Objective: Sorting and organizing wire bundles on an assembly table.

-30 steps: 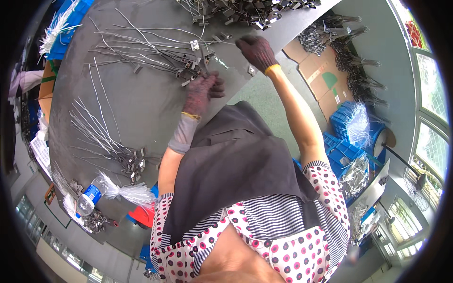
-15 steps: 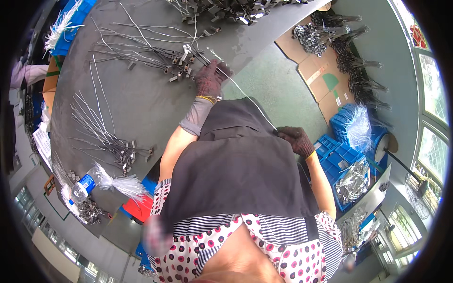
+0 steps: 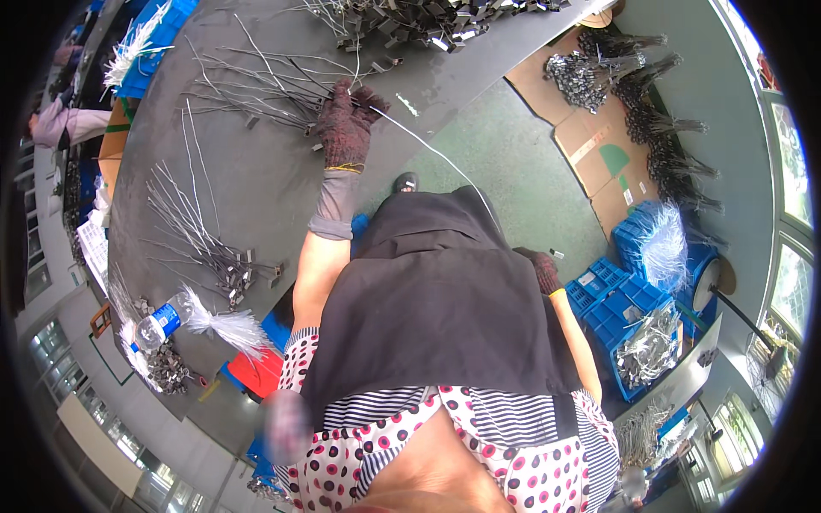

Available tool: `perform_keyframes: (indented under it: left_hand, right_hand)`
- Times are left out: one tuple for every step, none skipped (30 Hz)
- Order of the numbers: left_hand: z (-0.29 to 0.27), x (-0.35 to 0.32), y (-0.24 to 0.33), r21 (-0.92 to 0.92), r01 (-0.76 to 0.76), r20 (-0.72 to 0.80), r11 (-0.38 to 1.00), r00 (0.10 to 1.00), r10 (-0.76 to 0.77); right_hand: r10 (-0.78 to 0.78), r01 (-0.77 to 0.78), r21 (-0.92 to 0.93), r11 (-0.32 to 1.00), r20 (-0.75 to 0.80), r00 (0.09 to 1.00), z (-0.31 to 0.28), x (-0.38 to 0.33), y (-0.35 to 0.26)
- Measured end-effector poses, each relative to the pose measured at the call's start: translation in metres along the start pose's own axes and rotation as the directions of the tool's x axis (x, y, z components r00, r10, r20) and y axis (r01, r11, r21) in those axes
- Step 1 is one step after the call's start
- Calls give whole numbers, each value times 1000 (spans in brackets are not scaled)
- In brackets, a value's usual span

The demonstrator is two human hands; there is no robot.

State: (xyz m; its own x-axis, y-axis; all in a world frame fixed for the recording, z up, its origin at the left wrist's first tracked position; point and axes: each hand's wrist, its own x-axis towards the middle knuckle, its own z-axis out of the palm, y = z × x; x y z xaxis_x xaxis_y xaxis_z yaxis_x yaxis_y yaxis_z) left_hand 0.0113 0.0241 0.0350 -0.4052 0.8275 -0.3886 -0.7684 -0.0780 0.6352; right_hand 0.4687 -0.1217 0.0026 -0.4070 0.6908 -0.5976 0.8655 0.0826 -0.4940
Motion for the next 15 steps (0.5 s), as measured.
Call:
perform_keyframes:
  left_hand:
    - [-1, 0, 0, 27, -1, 10, 1000, 1000, 0]
    - [-1, 1, 2, 54, -4, 20, 999, 1000, 3]
    - [-2, 4, 3, 55, -11, 19, 998, 1000, 10]
    - [-6, 5, -1, 36, 12, 50, 999, 999, -14]
    - [-11, 3, -4, 20, 31, 77, 999, 996, -32]
    - [-14, -2, -7, 22, 9, 72, 1000, 997, -11]
    - [-14, -9, -14, 179, 64, 142, 982, 986, -90]
    - [-9, -11, -14, 342, 90, 202, 935, 965, -167]
    - [10, -36, -5, 831, -265, 356, 489, 929, -102]
    - [-44, -18, -63, 625, -416, 518, 660, 854, 48]
    - [-58, -4, -92, 528, -187, 526, 829, 838, -146]
    - [-49, -31, -76, 414, 178, 217, 893, 933, -287]
    - [-8, -53, -52, 247, 370, 158, 896, 897, -414]
    - [2, -53, -46, 185, 335, 124, 924, 925, -360]
    - [6, -48, -41, 115, 297, 82, 948, 948, -307]
  right_hand:
    - [6, -6, -14, 1000, 7, 1000, -1, 4, 0]
    - [7, -6, -29, 1000, 11, 1000, -3, 11, -2]
    - [5, -4, -49, 999, 16, 1000, -5, 21, -5]
    - [2, -1, -67, 998, 21, 1000, -6, 29, -8]
    - [-9, 12, -87, 996, 31, 999, -9, 37, -12]
    - [-26, 31, -113, 993, 42, 999, -10, 48, -18]
    - [-29, 35, -135, 990, 44, 999, -10, 57, -20]
    - [-35, 41, -156, 987, 41, 999, -8, 69, -26]
    - [-17, 25, -178, 984, 43, 999, -3, 79, -25]
    - [-34, 48, -231, 972, 64, 997, 1, 95, -29]
    - [-35, 52, -280, 958, 63, 997, 4, 112, -35]
    - [-34, 67, -326, 943, 107, 994, -36, 115, -108]
    - [-44, 71, -348, 935, 84, 996, -40, 123, -118]
    - [-297, 235, -358, 904, -131, 946, -27, 131, -106]
    - [-510, 398, -401, 825, -226, 830, -38, 128, -117]
